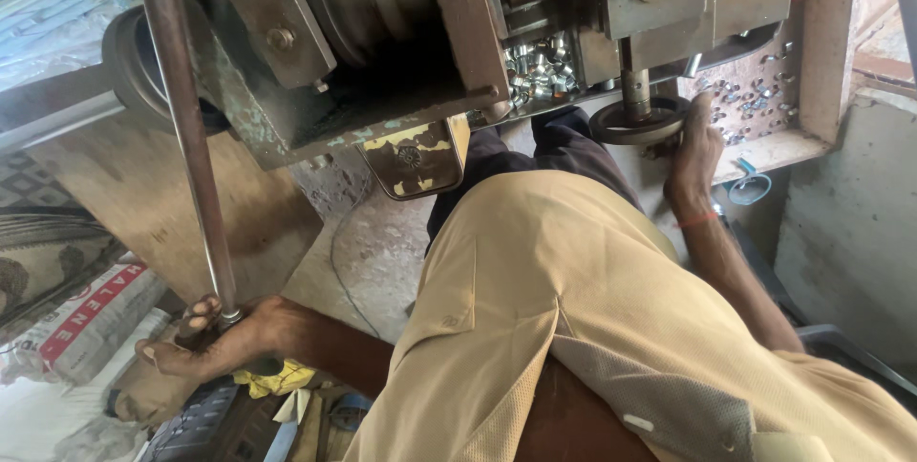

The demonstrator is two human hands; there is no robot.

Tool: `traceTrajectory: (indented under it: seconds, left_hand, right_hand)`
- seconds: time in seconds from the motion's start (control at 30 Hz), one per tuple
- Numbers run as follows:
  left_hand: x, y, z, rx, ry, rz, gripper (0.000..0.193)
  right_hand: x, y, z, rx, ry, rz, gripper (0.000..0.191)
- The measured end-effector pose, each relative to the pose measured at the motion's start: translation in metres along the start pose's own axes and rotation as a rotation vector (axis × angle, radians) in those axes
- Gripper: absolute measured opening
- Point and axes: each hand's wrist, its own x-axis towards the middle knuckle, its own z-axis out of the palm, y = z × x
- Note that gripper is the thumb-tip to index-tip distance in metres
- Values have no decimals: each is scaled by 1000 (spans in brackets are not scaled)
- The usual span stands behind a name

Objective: The person operates a manual metal press in a workshop, repeatedly placing small metal pieces into the press and actuating the lever to shape them. The person handles the metal pieces one at a time and collects the finished parts in a tray.

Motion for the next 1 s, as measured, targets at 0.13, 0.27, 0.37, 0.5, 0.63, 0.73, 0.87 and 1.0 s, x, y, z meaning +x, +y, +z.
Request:
traceTrajectory:
  seconds: [0.13,0.27,0.37,0.5,0.63,0.73,0.87,1.0]
  left_hand:
    - [0,0,-2,24,-7,-5,44]
    - [0,-1,-2,19,-13,-5,47]
    - [0,-3,-3,14,-6,-14,49]
    - [2,-4,-6,16,-12,-22,49]
    - [3,-6,-10,32,-39,3,54]
    - [3,-7,-12,35,-51,-10,56]
    - [3,-6,-12,49,-51,6,59]
    - [3,-5,-10,20,-59,-25,59]
  right_hand:
    - [16,-5,0,93,30,-40,87]
    - [25,-4,12,75,91,4,89]
    - [26,-8,8,-16,149,31,90]
    - [11,-9,-1,-78,117,35,86]
    - [-8,10,22,-301,-113,139,69]
    - [1,14,49,-658,-452,-38,48]
    - [23,-18,27,-734,-427,-249,28]
    - [-1,-64,-13,-620,-366,167,36]
